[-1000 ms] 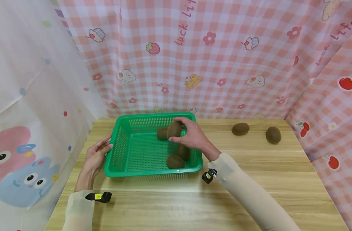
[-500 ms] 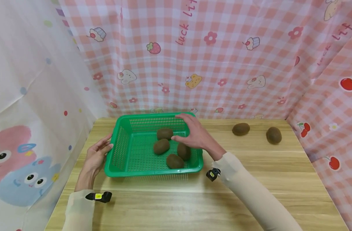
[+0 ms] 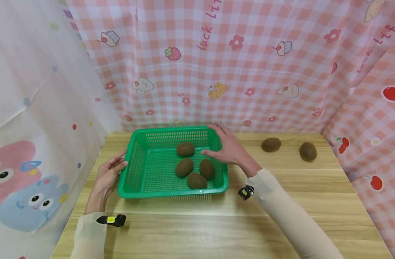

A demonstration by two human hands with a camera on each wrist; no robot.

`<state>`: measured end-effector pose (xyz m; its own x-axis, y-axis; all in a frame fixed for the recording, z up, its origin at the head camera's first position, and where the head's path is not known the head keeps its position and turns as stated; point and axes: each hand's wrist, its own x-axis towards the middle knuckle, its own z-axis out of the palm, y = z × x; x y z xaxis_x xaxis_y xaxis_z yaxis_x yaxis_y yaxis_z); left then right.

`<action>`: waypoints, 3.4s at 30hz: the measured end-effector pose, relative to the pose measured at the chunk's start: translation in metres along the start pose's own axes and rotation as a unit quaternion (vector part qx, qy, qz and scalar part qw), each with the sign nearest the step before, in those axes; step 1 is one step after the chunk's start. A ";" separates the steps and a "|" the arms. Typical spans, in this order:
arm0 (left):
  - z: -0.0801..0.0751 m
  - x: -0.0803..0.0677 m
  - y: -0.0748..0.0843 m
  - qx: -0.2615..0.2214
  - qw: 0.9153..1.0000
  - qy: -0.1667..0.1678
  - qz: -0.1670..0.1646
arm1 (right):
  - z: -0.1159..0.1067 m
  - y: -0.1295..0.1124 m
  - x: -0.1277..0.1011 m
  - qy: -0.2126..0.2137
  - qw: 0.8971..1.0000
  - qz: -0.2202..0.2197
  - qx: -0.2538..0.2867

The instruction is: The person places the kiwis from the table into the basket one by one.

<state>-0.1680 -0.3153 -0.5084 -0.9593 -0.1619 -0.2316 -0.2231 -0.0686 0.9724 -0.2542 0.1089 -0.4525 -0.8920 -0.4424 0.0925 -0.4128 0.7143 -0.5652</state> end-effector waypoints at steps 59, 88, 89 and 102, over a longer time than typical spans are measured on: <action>-0.001 -0.002 0.000 0.001 1.000 -0.009 0.002 | -0.034 0.154 -0.041 0.060 0.982 0.180 -0.017; -0.001 -0.001 -0.001 0.007 1.000 -0.004 -0.002 | -0.027 0.196 -0.060 0.149 0.940 0.277 0.135; -0.001 -0.001 -0.001 0.008 1.000 -0.003 -0.003 | -0.025 0.197 -0.060 0.154 0.938 0.278 0.137; -0.001 0.000 0.000 -0.001 1.000 -0.004 -0.008 | -0.019 0.196 -0.058 0.177 0.916 0.337 0.124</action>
<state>-0.1674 -0.3159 -0.5084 -0.9571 -0.1520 -0.2465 -0.2379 -0.0729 0.9685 -0.2872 0.2845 -0.5527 -0.9512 0.2879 -0.1113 0.2689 0.5958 -0.7568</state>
